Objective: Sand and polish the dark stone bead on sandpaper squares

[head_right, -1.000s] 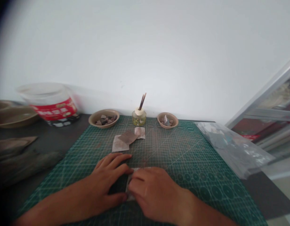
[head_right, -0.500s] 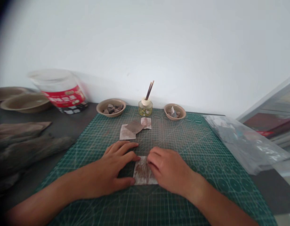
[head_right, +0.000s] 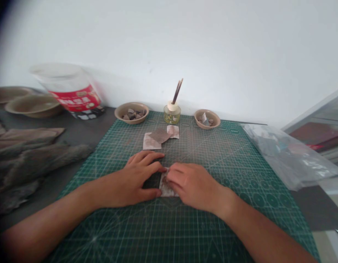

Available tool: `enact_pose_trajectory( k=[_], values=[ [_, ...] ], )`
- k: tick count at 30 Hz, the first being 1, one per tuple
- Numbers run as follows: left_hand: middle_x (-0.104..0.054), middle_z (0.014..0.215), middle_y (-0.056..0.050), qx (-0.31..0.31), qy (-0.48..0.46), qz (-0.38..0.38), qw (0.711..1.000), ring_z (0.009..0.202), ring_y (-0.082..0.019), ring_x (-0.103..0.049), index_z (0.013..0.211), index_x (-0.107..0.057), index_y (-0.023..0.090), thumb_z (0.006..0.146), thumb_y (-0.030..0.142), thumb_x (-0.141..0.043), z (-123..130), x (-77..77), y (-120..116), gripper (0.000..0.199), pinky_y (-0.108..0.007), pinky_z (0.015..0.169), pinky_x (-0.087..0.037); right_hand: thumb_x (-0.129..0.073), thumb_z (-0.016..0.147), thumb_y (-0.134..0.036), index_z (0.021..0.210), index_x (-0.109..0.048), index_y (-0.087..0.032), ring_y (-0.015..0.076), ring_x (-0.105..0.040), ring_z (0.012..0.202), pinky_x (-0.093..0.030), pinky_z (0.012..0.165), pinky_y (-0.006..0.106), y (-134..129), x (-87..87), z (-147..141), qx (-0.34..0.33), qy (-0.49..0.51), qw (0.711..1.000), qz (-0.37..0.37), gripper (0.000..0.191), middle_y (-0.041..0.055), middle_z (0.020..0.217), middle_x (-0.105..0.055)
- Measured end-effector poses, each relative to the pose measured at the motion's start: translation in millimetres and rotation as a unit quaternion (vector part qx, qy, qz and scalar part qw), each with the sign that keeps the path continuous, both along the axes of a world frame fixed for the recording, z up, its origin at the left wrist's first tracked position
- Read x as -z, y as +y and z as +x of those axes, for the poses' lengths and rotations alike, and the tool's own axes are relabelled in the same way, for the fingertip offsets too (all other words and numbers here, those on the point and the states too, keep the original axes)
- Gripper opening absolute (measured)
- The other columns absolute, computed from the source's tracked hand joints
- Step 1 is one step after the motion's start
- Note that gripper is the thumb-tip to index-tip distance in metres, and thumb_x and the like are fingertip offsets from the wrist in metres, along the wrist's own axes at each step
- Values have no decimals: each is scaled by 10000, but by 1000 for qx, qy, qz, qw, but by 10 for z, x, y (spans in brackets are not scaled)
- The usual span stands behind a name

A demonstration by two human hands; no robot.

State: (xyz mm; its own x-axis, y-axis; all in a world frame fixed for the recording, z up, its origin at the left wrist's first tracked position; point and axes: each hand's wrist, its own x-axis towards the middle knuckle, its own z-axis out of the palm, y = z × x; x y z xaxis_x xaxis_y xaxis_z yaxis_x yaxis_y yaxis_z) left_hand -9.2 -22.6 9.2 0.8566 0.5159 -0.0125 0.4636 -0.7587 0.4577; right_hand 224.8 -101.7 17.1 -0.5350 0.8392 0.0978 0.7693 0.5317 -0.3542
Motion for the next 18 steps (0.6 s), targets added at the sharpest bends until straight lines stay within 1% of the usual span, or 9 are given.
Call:
enact_pose_trajectory(
  k=[2, 3, 7, 8, 12, 13, 16, 17, 18],
  values=[
    [-386, 1542, -58, 2, 8, 5, 1000, 1449, -358, -276, 1237, -591, 298, 838, 479, -711, 3, 5, -1, 454, -594, 1179, -266, -551, 995, -184, 968, -670, -190, 171, -642, 908, -478, 820, 302, 6, -7, 25, 31, -1, 999, -12, 122, 45, 994, -682],
    [-381, 1546, -59, 3, 11, 7, 1000, 1452, -357, -271, 1234, -589, 297, 841, 483, -708, 4, 9, -1, 451, -596, 1178, -263, -557, 992, -184, 963, -670, -190, 167, -644, 901, -480, 817, 298, 6, -9, 36, 27, 1, 999, -21, 117, 43, 991, -683],
    [-366, 1553, -66, 10, 9, 13, 1000, 1460, -357, -254, 1232, -587, 288, 852, 505, -689, 5, 32, 4, 449, -591, 1181, -254, -557, 996, -200, 992, -680, -205, 171, -646, 929, -486, 845, 306, -1, 2, 34, -28, 11, 999, -28, 123, 42, 1021, -692],
    [-364, 1553, -67, 10, 8, 14, 1000, 1459, -360, -252, 1236, -586, 286, 852, 505, -688, 6, 39, 5, 454, -592, 1180, -253, -547, 1000, -201, 1002, -680, -205, 177, -645, 946, -487, 859, 314, 3, 8, 34, -20, 11, 1000, -20, 133, 48, 1036, -692],
    [-366, 1552, -59, 9, 5, 16, 1000, 1445, -363, -270, 1234, -585, 295, 847, 507, -691, 10, 55, 9, 454, -600, 1168, -266, -535, 1002, -195, 985, -672, -192, 188, -644, 960, -493, 867, 327, 16, 13, 45, 58, 5, 998, 2, 138, 60, 1044, -687],
    [-367, 1552, -60, 10, 5, 17, 1000, 1446, -362, -270, 1231, -585, 295, 849, 512, -688, 11, 53, 8, 451, -600, 1167, -268, -541, 999, -196, 980, -671, -191, 183, -645, 950, -495, 861, 321, 10, 11, 38, 50, 7, 999, -3, 132, 56, 1039, -687],
    [-369, 1550, -68, 13, 8, 17, 1000, 1456, -356, -260, 1227, -585, 284, 856, 518, -677, 14, 42, 6, 448, -595, 1173, -266, -540, 1004, -208, 988, -677, -200, 174, -644, 936, -497, 846, 311, -12, 11, 1, -23, 10, 1000, -18, 137, 46, 1033, -690],
    [-370, 1548, -70, 13, 8, 17, 1000, 1457, -356, -259, 1227, -586, 281, 857, 515, -676, 14, 40, 5, 448, -593, 1175, -264, -533, 1009, -212, 996, -679, -203, 174, -644, 933, -498, 842, 312, -13, 13, -3, -29, 9, 999, -16, 147, 47, 1030, -691],
    [-369, 1548, -70, 11, 7, 17, 1000, 1455, -358, -261, 1228, -588, 280, 856, 512, -678, 13, 41, 5, 448, -593, 1177, -264, -526, 1011, -212, 1002, -680, -203, 178, -644, 936, -499, 845, 317, -9, 16, 1, -17, 8, 1000, -10, 155, 49, 1031, -690]
  ],
)
